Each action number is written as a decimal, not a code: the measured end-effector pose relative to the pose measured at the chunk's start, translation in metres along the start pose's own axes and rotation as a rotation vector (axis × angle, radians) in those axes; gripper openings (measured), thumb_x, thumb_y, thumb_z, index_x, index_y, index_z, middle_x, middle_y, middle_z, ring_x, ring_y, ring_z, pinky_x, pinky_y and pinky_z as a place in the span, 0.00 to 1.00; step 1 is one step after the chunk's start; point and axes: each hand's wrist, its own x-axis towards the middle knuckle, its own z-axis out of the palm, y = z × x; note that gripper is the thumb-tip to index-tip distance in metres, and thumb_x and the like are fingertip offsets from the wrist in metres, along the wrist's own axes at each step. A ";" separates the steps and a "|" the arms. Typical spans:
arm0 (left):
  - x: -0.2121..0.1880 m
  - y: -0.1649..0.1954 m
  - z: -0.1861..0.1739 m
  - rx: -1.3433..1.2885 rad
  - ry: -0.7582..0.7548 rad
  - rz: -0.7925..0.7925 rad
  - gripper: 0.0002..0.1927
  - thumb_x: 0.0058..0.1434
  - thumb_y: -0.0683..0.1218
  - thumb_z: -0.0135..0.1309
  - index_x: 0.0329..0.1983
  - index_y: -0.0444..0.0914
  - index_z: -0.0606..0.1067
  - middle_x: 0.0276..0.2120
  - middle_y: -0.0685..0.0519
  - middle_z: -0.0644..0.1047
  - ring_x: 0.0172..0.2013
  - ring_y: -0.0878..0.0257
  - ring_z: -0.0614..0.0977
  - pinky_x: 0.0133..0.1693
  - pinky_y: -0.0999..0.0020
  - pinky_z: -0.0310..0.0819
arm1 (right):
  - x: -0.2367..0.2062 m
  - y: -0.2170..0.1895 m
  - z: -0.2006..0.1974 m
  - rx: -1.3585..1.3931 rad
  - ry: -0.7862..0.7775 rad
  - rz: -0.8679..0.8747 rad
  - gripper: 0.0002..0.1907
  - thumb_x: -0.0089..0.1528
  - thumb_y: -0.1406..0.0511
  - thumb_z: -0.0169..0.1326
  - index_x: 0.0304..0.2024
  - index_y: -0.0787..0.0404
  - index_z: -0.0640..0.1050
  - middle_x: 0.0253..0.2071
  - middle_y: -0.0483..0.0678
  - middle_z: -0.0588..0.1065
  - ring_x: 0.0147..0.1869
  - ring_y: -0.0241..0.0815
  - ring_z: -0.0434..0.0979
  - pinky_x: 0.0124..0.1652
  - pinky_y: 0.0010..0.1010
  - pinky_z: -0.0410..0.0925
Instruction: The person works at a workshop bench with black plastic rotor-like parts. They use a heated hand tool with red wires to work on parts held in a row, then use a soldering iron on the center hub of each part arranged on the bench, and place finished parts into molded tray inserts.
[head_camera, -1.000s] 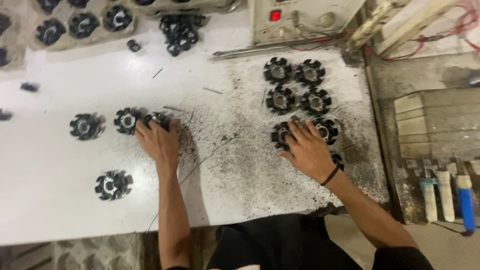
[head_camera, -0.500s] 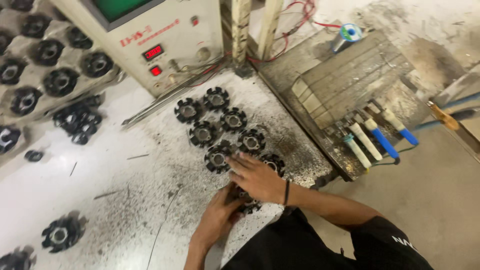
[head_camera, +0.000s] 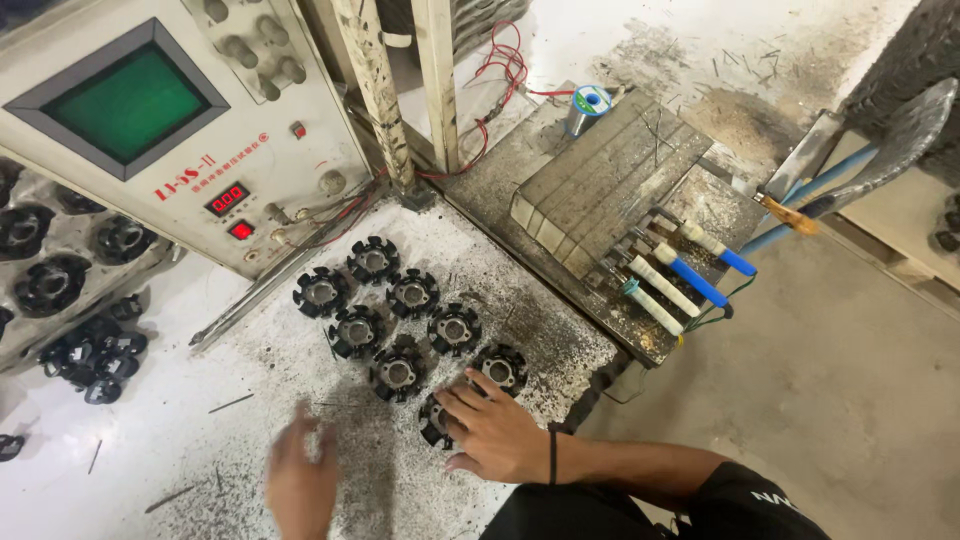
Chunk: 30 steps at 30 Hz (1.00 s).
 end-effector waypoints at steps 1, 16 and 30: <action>-0.005 -0.041 -0.016 0.249 0.118 -0.015 0.28 0.64 0.53 0.63 0.65 0.39 0.72 0.50 0.41 0.81 0.49 0.48 0.82 0.56 0.50 0.78 | -0.001 0.000 -0.005 0.040 0.052 -0.014 0.32 0.60 0.47 0.58 0.51 0.67 0.82 0.66 0.60 0.68 0.73 0.57 0.61 0.73 0.58 0.46; -0.120 -0.130 -0.036 0.055 0.160 0.096 0.22 0.51 0.39 0.53 0.51 0.41 0.80 0.66 0.39 0.71 0.65 0.39 0.74 0.63 0.41 0.71 | 0.197 -0.088 0.077 0.081 -0.070 -0.575 0.31 0.55 0.59 0.55 0.63 0.51 0.74 0.72 0.65 0.60 0.74 0.67 0.58 0.66 0.64 0.55; -0.124 -0.163 -0.087 0.427 0.270 -0.563 0.28 0.56 0.37 0.53 0.63 0.32 0.72 0.63 0.36 0.71 0.64 0.39 0.69 0.63 0.44 0.61 | 0.264 -0.044 0.130 -0.089 -0.123 -0.472 0.26 0.63 0.53 0.59 0.55 0.65 0.77 0.63 0.65 0.70 0.68 0.62 0.67 0.61 0.51 0.63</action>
